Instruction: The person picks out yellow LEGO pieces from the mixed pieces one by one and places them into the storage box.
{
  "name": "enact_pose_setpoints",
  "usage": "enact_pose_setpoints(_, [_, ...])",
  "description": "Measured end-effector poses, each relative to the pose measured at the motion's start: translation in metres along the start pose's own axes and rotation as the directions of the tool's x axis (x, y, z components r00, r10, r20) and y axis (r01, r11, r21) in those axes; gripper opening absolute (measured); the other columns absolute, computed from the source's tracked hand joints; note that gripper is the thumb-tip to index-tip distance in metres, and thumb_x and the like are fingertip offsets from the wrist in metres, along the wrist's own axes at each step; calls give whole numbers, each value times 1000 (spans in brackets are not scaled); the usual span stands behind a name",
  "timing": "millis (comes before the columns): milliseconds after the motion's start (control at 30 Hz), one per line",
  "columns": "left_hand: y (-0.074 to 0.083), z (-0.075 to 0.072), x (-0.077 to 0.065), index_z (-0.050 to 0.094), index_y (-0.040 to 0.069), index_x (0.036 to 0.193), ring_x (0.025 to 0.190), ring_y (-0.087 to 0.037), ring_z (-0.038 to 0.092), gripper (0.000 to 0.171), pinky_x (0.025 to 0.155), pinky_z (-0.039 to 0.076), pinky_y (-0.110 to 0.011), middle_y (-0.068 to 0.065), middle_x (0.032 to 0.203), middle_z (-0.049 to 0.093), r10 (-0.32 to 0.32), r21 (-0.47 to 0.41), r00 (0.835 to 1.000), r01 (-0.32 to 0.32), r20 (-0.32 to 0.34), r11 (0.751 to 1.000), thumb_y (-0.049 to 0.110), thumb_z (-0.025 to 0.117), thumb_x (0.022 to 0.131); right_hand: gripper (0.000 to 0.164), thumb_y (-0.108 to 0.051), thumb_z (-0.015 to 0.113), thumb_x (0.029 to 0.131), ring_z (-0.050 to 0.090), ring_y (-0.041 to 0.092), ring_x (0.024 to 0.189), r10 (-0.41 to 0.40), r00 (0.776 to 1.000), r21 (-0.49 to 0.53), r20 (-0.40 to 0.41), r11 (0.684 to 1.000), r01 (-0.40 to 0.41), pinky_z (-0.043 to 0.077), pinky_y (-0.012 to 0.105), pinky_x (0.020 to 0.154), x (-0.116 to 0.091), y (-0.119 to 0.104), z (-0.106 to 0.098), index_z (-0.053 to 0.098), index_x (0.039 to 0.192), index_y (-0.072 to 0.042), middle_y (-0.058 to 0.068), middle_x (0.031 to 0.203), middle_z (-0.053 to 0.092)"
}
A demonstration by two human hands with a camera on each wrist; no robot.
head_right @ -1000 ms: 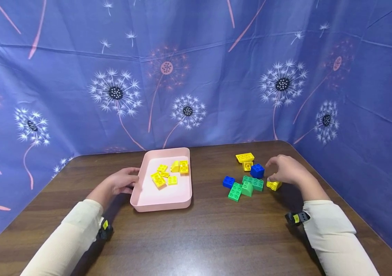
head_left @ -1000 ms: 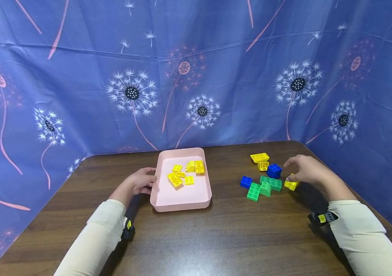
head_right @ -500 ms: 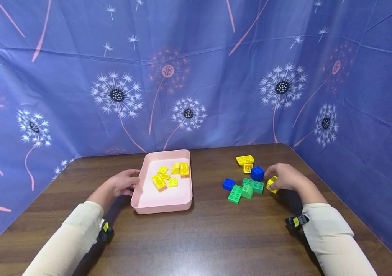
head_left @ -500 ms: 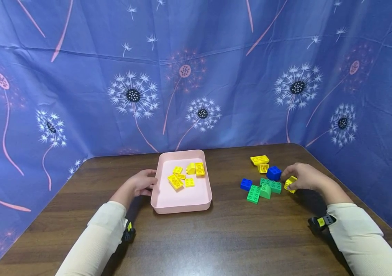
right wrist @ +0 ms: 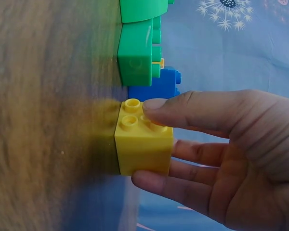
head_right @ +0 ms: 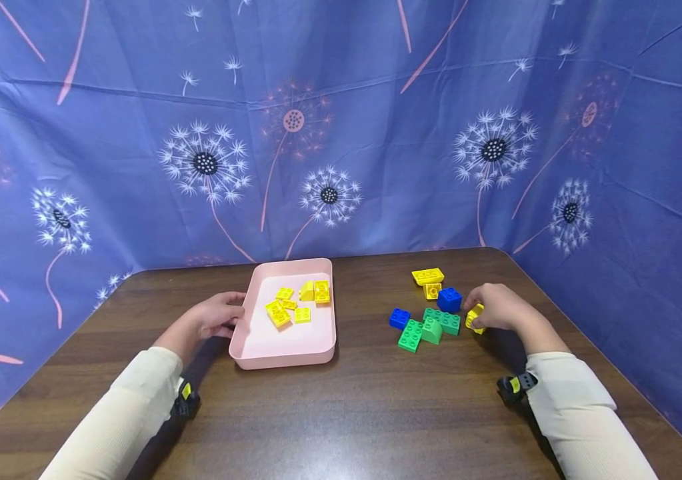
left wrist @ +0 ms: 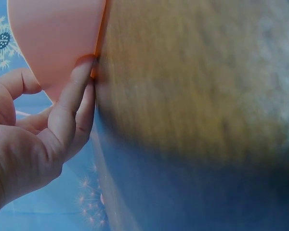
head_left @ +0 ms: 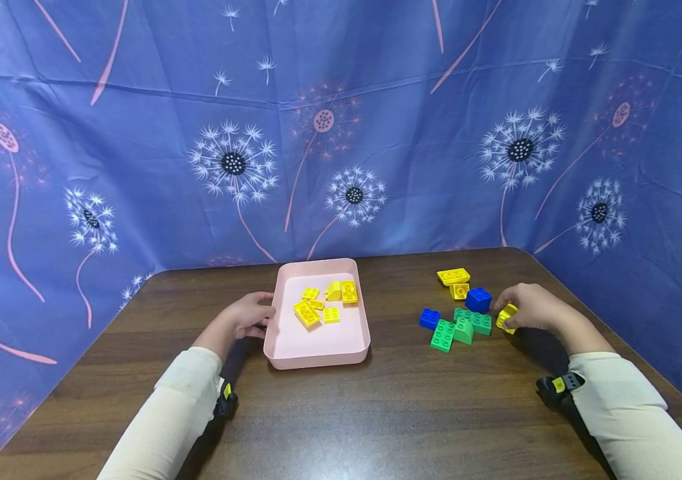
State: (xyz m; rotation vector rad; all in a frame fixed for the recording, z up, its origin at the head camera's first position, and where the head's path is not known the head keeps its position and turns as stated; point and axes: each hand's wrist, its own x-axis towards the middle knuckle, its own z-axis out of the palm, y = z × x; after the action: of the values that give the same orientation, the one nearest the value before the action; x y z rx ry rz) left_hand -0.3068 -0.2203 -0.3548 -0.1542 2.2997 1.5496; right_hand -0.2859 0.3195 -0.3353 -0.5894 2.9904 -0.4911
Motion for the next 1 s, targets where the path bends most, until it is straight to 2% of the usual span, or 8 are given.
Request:
enact_pose_setpoints(267, [-2, 0, 1, 26, 1, 150, 82, -23, 59, 62, 76, 58, -46, -21, 109, 56, 1, -10, 1000, -1, 7, 1000, 3, 47, 91, 29, -7, 82, 69, 61, 42, 92, 9, 1000, -19, 7, 1000, -9, 51, 58, 76, 0, 0, 0, 72, 94, 3, 16, 95, 69])
enact_pose_setpoints(467, [-2, 0, 1, 26, 0, 149, 79, -22, 58, 63, 75, 58, -46, -20, 105, 56, 3, -17, 1000, -3, 10, 1000, 3, 47, 90, 27, -6, 80, 70, 61, 38, 89, -9, 1000, -7, -19, 1000, 9, 53, 54, 73, -1, -2, -5, 72, 94, 3, 17, 95, 69])
enact_pose_setpoints(700, [-1, -1, 1, 26, 0, 150, 84, -23, 57, 63, 77, 57, -46, -21, 111, 54, 1, -18, 1000, -1, 9, 1000, 3, 47, 91, 23, -9, 79, 72, 60, 24, 79, -40, 999, -12, -31, 999, 40, 53, 44, 66, -3, -11, -13, 74, 93, -1, 9, 91, 69])
enact_pose_setpoints(833, [-1, -1, 1, 25, 0, 150, 88, -25, 58, 63, 78, 57, -47, -23, 117, 53, 5, -11, 1000, -5, 14, 1000, 3, 47, 91, 23, -11, 79, 73, 61, 25, 80, -74, 996, -41, -43, 997, 72, 53, 45, 67, -4, -19, -18, 73, 93, -1, 10, 92, 69])
enact_pose_setpoints(1000, [-1, -1, 1, 26, 0, 150, 88, -25, 58, 63, 79, 57, -47, -23, 117, 53, 5, -7, 1000, -5, 13, 1000, 3, 47, 91, 26, -13, 80, 73, 62, 29, 85, -116, 991, -80, -60, 991, 111, 53, 47, 70, -3, -32, -21, 73, 95, 0, 13, 95, 68])
